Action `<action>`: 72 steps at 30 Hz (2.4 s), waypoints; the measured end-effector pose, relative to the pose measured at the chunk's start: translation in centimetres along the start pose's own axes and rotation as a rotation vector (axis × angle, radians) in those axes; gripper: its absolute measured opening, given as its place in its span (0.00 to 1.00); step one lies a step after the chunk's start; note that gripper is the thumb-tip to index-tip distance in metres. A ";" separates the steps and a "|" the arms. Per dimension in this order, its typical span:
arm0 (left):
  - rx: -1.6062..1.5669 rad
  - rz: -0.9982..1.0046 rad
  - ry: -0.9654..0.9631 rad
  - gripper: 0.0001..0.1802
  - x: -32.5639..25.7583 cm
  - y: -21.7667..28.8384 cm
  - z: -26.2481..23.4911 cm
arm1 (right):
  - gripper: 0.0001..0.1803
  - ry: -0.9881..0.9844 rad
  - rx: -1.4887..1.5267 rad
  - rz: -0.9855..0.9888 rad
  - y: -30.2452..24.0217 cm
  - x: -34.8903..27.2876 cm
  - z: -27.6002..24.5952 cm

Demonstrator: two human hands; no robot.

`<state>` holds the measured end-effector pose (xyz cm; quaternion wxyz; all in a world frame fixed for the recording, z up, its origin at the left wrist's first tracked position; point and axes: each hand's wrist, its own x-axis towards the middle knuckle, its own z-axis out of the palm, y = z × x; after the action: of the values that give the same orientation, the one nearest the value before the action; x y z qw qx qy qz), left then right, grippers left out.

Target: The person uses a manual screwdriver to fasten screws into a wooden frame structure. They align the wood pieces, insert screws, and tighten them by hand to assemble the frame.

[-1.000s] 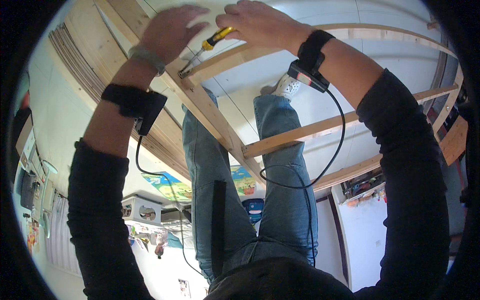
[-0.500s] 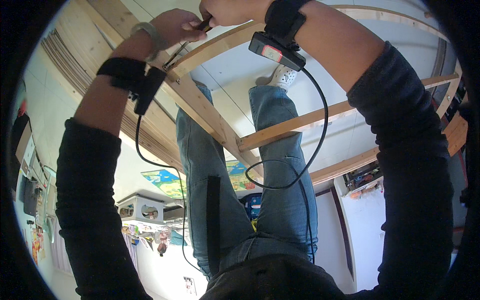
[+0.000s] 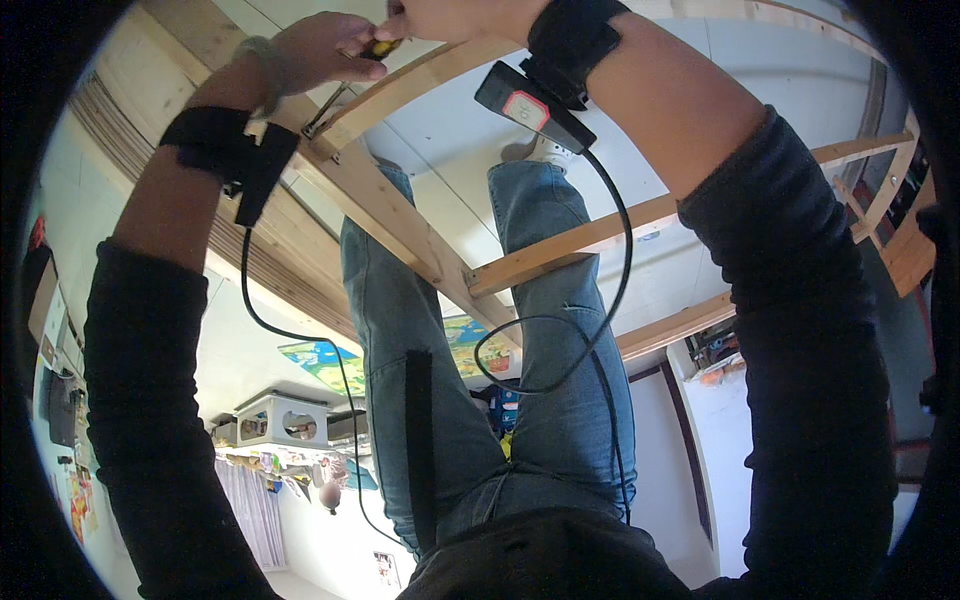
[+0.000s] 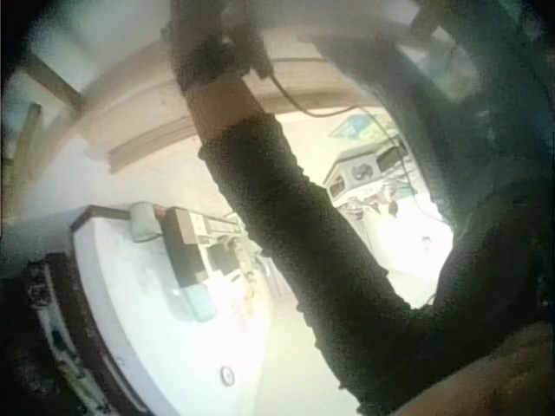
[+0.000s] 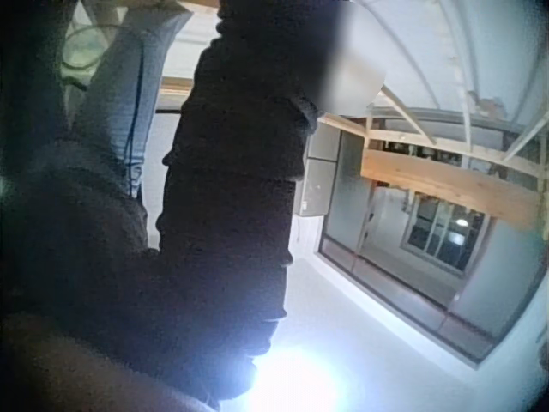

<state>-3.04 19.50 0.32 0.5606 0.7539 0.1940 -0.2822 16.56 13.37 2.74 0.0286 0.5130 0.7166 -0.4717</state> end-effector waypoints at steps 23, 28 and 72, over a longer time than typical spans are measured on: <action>-0.203 0.029 -0.073 0.20 1.0 -0.8 -0.1 | 0.14 0.016 0.341 -0.093 0.2 -0.5 1.2; -0.128 -0.033 -0.202 0.16 1.2 -0.1 -0.3 | 0.10 -0.194 0.114 0.159 -1.4 -1.0 0.6; -0.375 -0.180 -0.232 0.25 1.3 -2.5 -1.8 | 0.19 -0.061 0.189 0.184 0.8 0.9 0.7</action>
<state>-3.19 21.91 -1.94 0.6820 0.5787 0.2440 -0.3747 16.45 13.56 1.39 0.0452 0.5623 0.6177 -0.5479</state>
